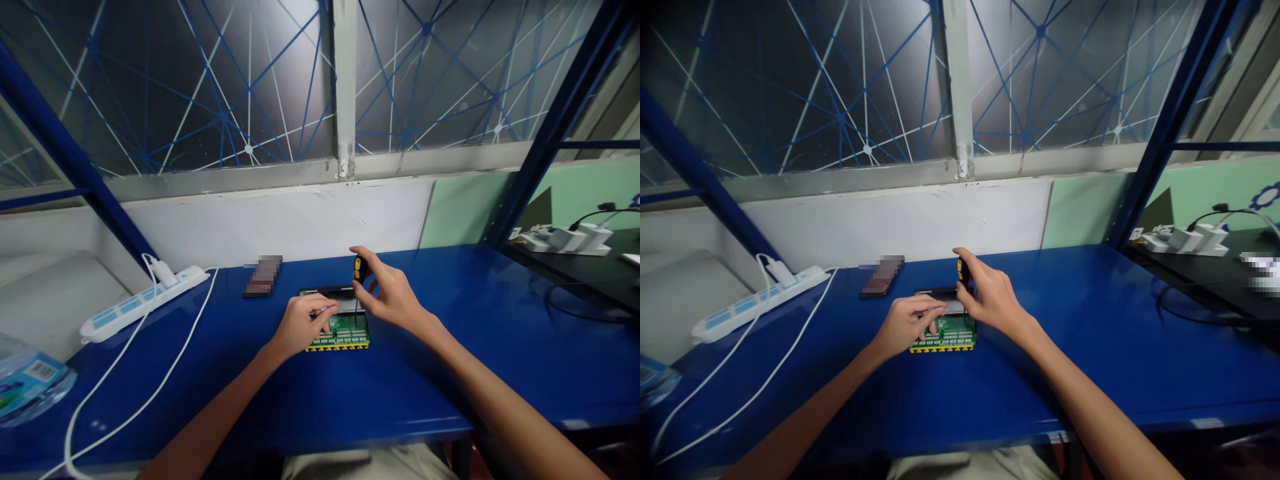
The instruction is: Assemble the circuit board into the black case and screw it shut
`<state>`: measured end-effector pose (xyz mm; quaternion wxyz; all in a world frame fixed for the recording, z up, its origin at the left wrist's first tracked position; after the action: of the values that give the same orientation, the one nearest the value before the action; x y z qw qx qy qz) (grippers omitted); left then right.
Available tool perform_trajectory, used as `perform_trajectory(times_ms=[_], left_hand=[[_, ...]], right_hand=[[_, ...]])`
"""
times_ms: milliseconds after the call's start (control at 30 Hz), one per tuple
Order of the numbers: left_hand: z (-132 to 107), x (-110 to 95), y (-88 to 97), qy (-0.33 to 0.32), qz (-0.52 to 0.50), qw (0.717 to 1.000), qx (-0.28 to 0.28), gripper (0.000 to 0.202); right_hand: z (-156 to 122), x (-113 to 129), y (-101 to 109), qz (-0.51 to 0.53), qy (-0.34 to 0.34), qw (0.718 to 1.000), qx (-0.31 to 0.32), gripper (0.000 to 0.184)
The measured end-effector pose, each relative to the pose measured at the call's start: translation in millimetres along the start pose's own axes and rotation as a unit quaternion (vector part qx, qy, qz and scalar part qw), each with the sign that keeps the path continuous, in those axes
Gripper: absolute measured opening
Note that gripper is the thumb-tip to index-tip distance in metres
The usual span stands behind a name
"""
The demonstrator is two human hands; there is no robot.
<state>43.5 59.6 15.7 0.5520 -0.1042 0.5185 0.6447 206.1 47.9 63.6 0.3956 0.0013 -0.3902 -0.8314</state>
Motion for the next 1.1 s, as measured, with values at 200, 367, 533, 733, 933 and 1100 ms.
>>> perform_trajectory(times_ms=[200,367,533,733,933,1100], left_hand=[[0.1,-1.6,1.6,-0.004,0.010,1.000,0.001,0.019],[0.2,-2.3,1.8,-0.001,0.008,1.000,-0.002,0.021],[0.2,-4.1,0.2,-0.005,0.009,1.000,0.002,0.020],[-0.1,-2.6,-1.3,0.000,0.005,1.000,0.007,0.020],[0.5,-2.9,-2.1,-0.007,0.009,1.000,0.011,0.019],[0.0,-1.5,-2.0,0.002,0.026,1.000,0.015,0.019]], right_hand=[[-0.5,2.1,1.1,-0.052,0.008,0.998,-0.030,0.053],[-0.9,4.2,-0.2,-0.035,0.012,0.999,-0.029,0.053],[-0.5,4.2,1.5,-0.032,0.019,0.999,-0.036,0.051],[-1.3,2.8,-2.5,0.014,0.011,1.000,0.000,0.056],[-2.6,4.7,-1.2,-0.064,0.015,0.997,-0.039,0.051],[-3.3,6.3,-3.5,-0.038,0.016,0.999,-0.028,0.053]])
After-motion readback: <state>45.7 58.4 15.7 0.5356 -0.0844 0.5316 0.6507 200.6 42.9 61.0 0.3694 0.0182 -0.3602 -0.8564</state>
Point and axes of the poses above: each hand's wrist, its own z-axis towards the middle knuckle, its own y-axis out of the back of the hand, x = y × z, the point moved 7 cm from there along z, towards the middle knuckle, and after that the axes turned 3 degrees about -z, right-handed, at the moved point
